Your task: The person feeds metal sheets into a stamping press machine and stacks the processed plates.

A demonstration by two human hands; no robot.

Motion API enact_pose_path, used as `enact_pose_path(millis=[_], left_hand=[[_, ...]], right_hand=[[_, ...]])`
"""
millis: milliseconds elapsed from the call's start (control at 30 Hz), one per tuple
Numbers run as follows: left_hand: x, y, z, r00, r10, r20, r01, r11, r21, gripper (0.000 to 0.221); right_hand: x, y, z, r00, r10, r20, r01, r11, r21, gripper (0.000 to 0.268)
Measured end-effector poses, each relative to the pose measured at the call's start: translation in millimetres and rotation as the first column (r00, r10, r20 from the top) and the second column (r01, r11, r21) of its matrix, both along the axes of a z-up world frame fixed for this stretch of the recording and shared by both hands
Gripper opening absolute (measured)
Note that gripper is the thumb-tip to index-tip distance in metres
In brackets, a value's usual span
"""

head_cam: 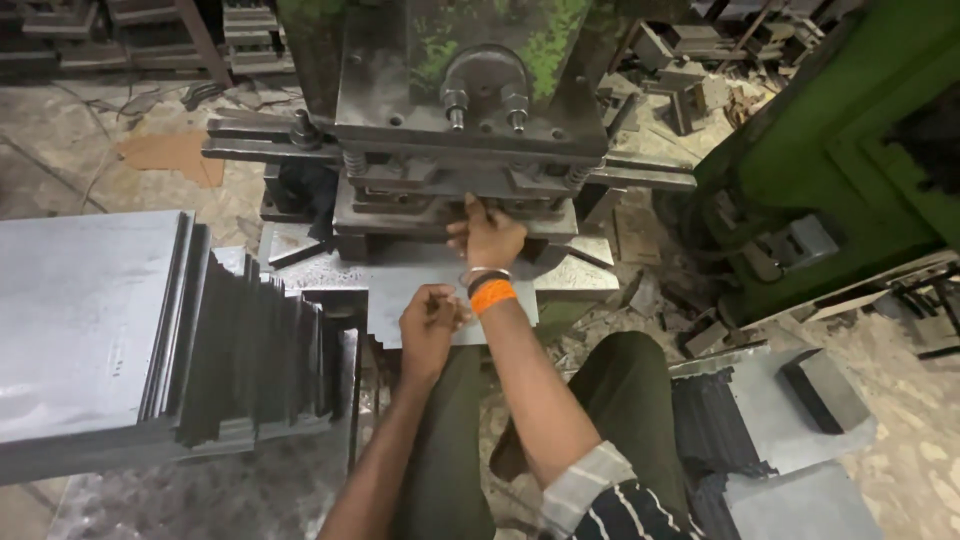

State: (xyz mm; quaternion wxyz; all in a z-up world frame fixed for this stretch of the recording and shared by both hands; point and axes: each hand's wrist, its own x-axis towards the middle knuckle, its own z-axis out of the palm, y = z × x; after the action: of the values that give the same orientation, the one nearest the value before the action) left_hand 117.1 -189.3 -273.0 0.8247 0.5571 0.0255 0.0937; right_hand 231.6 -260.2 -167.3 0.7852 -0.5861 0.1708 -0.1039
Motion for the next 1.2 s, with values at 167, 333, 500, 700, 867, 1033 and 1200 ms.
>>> enact_pose_path(millis=[167,333,500,700,867,1033,1200], left_hand=[[-3,0,3,0.999,0.039,0.001,-0.039,0.995,0.094,0.013],[-3,-1,3,0.999,0.036,0.015,-0.037,0.996,0.081,0.014],[-3,0,4,0.996,0.086,-0.011,-0.084,0.988,0.126,0.014],[-2,-3,1,0.997,0.071,-0.033,-0.071,0.997,0.017,0.016],[-6,-5,8,0.996,0.089,-0.026,-0.088,0.995,0.048,0.015],[-7,-3,10,0.997,0.073,-0.019,-0.073,0.997,0.035,0.014],[-22,3,18,0.994,0.103,0.025,-0.102,0.994,-0.041,0.013]], right_hand=[[-10,7,6,0.995,-0.103,0.002,0.103,0.991,-0.083,0.028],[-6,7,-5,0.992,-0.113,0.050,0.117,0.988,-0.103,0.034],[-5,9,-2,0.994,-0.112,0.014,0.113,0.986,-0.126,0.035],[-3,7,-9,0.993,-0.088,0.082,0.092,0.995,-0.049,0.033],[-10,9,2,0.993,-0.102,0.056,0.106,0.992,-0.064,0.031],[11,5,-16,0.997,-0.063,0.045,0.061,0.996,0.059,0.020],[42,5,-26,0.995,-0.092,-0.048,0.099,0.979,0.176,0.012]])
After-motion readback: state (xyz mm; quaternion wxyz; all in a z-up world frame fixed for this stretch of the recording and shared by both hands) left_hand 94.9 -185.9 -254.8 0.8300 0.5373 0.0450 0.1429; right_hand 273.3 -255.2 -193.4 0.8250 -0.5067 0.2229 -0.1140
